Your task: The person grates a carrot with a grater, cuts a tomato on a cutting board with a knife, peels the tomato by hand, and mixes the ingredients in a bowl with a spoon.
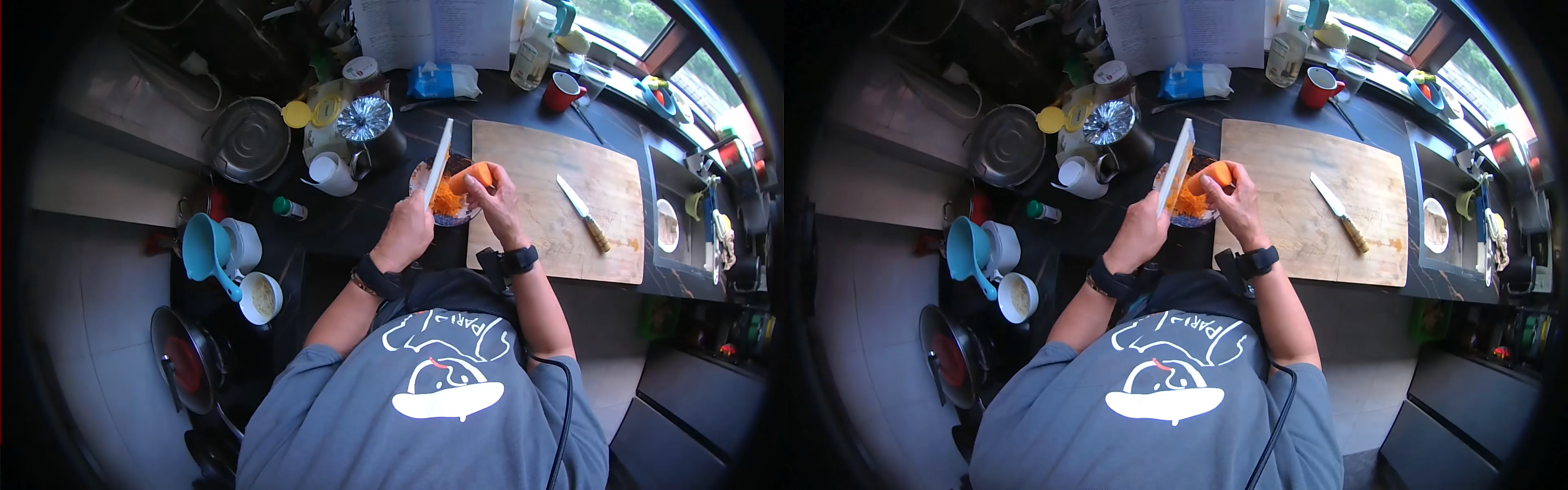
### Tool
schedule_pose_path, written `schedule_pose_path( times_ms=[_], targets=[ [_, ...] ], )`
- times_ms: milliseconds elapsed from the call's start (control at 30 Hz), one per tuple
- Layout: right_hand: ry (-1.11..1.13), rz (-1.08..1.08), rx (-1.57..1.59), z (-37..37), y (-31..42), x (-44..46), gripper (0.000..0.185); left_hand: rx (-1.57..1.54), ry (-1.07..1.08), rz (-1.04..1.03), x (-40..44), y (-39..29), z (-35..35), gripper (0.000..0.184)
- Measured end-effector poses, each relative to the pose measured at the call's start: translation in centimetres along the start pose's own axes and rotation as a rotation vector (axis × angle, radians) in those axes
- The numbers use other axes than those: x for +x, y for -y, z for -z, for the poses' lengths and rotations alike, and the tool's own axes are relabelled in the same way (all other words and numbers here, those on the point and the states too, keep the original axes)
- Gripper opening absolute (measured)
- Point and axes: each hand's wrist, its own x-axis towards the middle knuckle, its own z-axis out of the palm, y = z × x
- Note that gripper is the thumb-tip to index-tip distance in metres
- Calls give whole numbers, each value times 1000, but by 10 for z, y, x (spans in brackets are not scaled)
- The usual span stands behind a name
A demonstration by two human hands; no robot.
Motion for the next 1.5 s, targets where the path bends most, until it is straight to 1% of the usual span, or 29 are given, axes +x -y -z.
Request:
schedule_pose_path(
  times_ms=[33, 100, 133, 200, 333, 400, 433, 500, 633, 700, 733, 800, 833, 900, 933, 1000, 1033, 1100, 1133, 1200, 1267, 1333, 1400, 1433, 1500],
  targets=[
    [10, 9, 3, 1, -1, 0, 41, -1, 1, 0, 0, 2, 1, 16],
    [22, 17, 8, 2, -3, 2, 41, -126, -7, 65, 1, 8, 5, 16],
    [29, 14, 34, 5, -5, 4, 41, -124, -8, 67, 2, 14, 5, 16],
    [37, 10, 58, 11, -6, 6, 41, -211, -69, 90, 3, 26, 1, 16],
    [57, -48, 123, 15, 0, 5, 41, -302, -73, 137, 3, 33, 0, 19],
    [144, -106, 212, 13, 4, 1, 47, -281, -59, 153, 2, 33, 0, 20],
    [144, -107, 211, 13, -1, 2, 47, -282, -59, 154, 2, 32, 0, 20],
    [148, 40, 13, 16, -17, 7, 50, -290, -63, 159, 3, 30, 1, 21],
    [114, -7, 54, 31, -23, 13, 48, -340, -68, 143, 3, 36, -1, 22],
    [-26, 12, -186, 41, -21, 22, 42, -349, -60, 157, 2, 35, 0, 21],
    [-24, 11, -187, 46, -18, 26, 42, -350, -61, 160, 1, 32, 2, 21],
    [-232, 239, -797, 60, -9, 35, 40, -306, -66, 163, -1, 25, 4, 21],
    [-231, 238, -798, 67, -13, 43, 40, -306, -66, 164, -1, 26, 3, 21],
    [-314, 218, -922, 78, -25, 56, 46, -382, -39, 187, -3, 31, 0, 21],
    [-313, 220, -919, 80, -29, 57, 46, -379, -41, 187, -3, 33, -1, 21],
    [-262, 108, -1023, 83, -36, 57, 48, -490, -33, 214, -3, 36, -2, 21],
    [-263, 108, -1021, 85, -41, 58, 48, -488, -33, 212, -4, 36, -1, 21],
    [-253, 52, -1032, 86, -48, 56, 55, -484, -32, 215, -4, 35, 2, 23],
    [-252, 51, -1032, 78, -36, 50, 55, -484, -32, 216, -5, 34, 3, 23],
    [-410, 445, -1344, 54, -10, 33, 65, -448, -12, 148, -5, 31, 5, 25],
    [-89, 611, -1038, 24, 9, 18, 67, -468, 3, 148, -4, 33, 1, 25],
    [331, 736, -835, -6, 11, 2, 68, -485, 20, 140, -1, 34, -4, 26],
    [519, 729, -906, -29, 10, -13, 75, -417, -10, 153, 1, 32, -6, 26],
    [518, 731, -905, -32, 10, -17, 75, -415, -11, 152, 1, 31, -4, 26],
    [475, 734, -1076, -35, 11, -22, 79, -382, 12, 174, 2, 28, 0, 26]
  ],
)
